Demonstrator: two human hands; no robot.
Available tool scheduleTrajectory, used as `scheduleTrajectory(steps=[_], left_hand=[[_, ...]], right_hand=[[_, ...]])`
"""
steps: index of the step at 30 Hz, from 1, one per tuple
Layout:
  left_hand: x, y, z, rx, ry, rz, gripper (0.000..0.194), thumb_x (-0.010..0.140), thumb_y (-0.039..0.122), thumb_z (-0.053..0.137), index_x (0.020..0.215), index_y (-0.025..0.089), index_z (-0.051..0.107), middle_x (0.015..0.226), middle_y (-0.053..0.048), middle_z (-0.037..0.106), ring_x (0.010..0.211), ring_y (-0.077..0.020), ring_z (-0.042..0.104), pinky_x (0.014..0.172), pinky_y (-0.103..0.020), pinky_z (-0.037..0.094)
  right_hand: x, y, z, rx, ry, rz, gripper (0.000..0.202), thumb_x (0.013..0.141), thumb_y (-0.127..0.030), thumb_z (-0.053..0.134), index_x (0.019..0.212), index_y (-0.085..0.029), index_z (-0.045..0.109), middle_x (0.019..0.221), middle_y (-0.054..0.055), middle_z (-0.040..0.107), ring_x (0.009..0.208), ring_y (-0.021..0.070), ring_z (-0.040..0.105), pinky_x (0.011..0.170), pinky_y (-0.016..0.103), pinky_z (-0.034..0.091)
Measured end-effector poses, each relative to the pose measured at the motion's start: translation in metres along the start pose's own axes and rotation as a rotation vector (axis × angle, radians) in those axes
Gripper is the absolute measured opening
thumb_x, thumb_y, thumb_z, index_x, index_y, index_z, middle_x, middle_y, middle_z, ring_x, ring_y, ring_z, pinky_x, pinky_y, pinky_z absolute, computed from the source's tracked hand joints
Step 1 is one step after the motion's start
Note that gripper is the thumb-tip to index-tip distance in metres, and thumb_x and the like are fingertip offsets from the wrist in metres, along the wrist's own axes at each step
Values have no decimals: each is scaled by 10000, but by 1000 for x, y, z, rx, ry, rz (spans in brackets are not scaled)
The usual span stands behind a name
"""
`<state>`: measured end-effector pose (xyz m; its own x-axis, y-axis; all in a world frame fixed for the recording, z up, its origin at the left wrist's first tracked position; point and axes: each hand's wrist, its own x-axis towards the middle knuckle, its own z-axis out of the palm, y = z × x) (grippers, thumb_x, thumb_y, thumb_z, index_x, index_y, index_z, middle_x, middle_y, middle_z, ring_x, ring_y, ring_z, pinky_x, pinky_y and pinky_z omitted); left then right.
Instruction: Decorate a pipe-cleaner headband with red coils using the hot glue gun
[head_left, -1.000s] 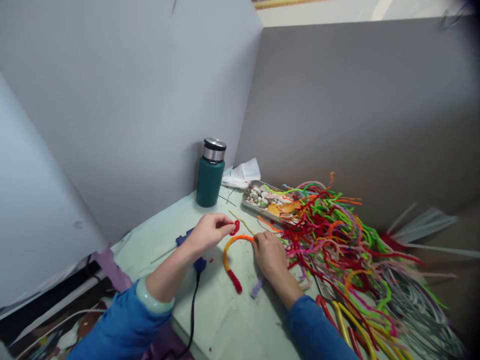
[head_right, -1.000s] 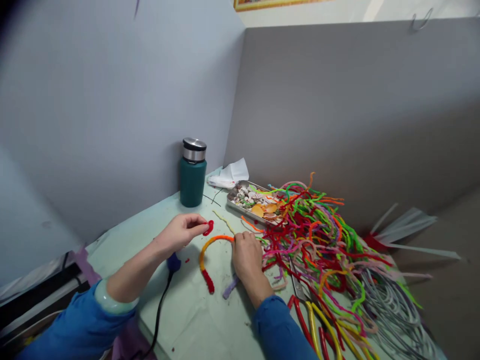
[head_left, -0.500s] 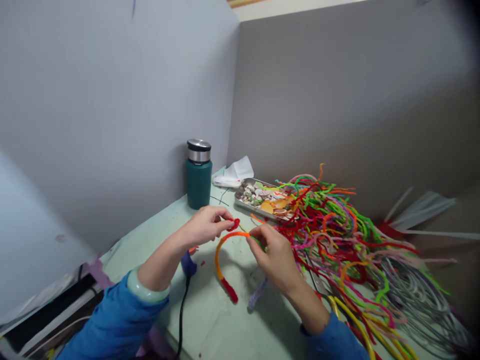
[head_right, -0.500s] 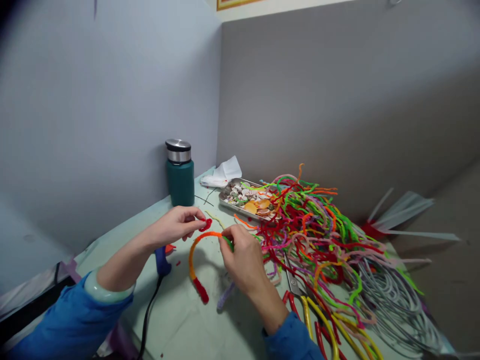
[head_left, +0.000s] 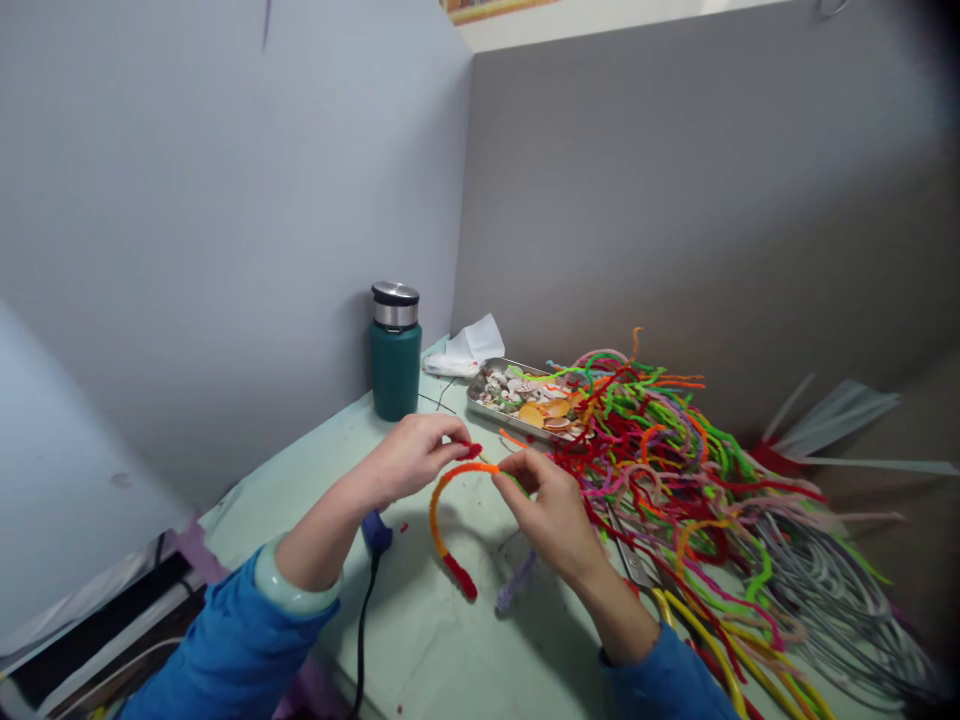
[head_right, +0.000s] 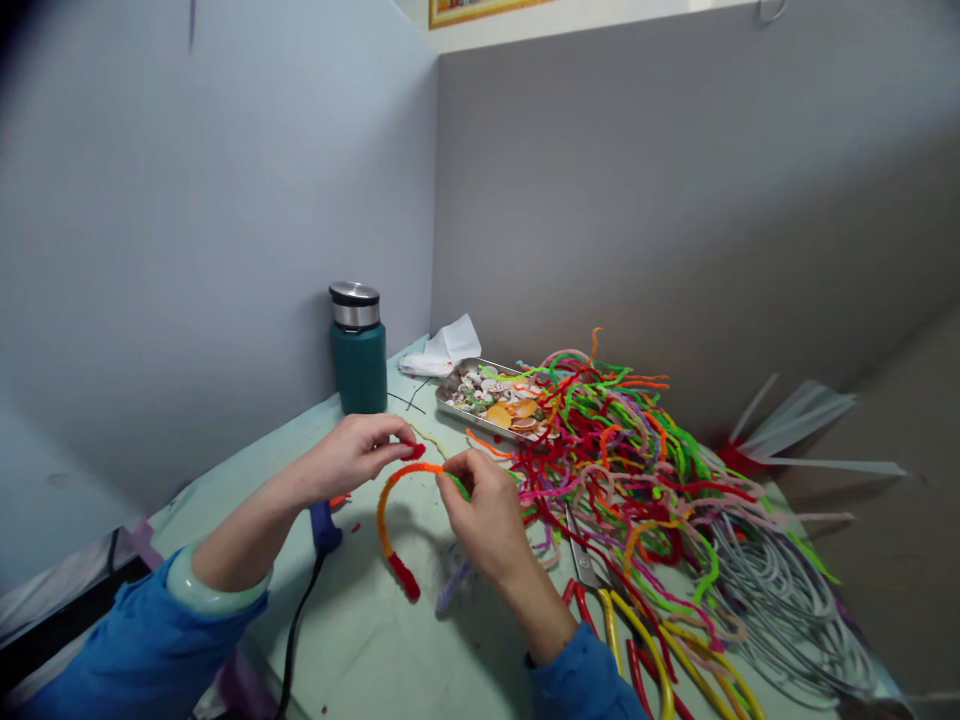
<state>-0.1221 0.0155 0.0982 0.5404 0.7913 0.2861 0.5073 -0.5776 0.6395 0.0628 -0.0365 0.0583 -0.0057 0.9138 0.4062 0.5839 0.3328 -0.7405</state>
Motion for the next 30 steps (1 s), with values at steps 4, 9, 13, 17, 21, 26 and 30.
scheduleTrajectory(steps=[4, 9, 13, 17, 21, 26, 30], left_hand=[[1, 1, -1, 14, -28, 8, 173, 813, 248, 491, 821, 195, 655, 784, -13, 656, 706, -131, 554, 643, -220, 378], [2, 2, 0, 36, -48, 15, 179, 817, 253, 488, 819, 192, 656, 782, -13, 661, 700, -128, 556, 637, -215, 375], [2, 1, 0, 61, -64, 11, 179, 815, 262, 493, 818, 194, 659, 779, -12, 661, 705, -128, 557, 636, -213, 370], [2, 0, 1, 63, -83, -1, 180, 818, 269, 491, 821, 197, 656, 775, -11, 663, 695, -128, 555, 634, -215, 367], [1, 0, 1, 48, -85, -14, 185, 817, 281, 492, 817, 196, 657, 771, -15, 664, 684, -129, 553, 623, -217, 364], [1, 1, 2, 15, -79, -12, 198, 819, 290, 489, 818, 191, 660, 753, -17, 660, 661, -125, 539, 597, -213, 357], [1, 2, 3, 6, -64, -32, 203, 822, 292, 481, 820, 188, 655, 722, -7, 648, 627, -116, 518, 570, -208, 342]], right_hand=[[0, 1, 1, 62, -14, 36, 115, 789, -280, 544, 753, -177, 578, 699, 9, 598, 629, 139, 534, 596, 249, 404], [-1, 3, 1, 131, -29, 67, 124, 782, -288, 556, 753, -171, 586, 692, 7, 603, 621, 137, 535, 580, 246, 404], [-1, 3, 1, 136, -26, 82, 124, 775, -290, 566, 754, -171, 593, 681, 5, 604, 616, 138, 534, 576, 246, 406], [0, 4, 2, 154, -22, 87, 125, 772, -294, 567, 759, -174, 596, 685, 7, 607, 623, 141, 539, 585, 251, 414], [0, 6, 2, 172, -17, 91, 128, 770, -300, 568, 757, -175, 595, 688, 8, 606, 626, 143, 538, 585, 254, 416], [-2, 9, 6, 218, 18, 99, 137, 778, -313, 570, 779, -176, 585, 712, 5, 601, 651, 144, 535, 604, 252, 415], [-3, 12, 12, 263, 58, 116, 157, 783, -330, 575, 798, -173, 572, 721, 11, 597, 666, 147, 530, 624, 258, 418]])
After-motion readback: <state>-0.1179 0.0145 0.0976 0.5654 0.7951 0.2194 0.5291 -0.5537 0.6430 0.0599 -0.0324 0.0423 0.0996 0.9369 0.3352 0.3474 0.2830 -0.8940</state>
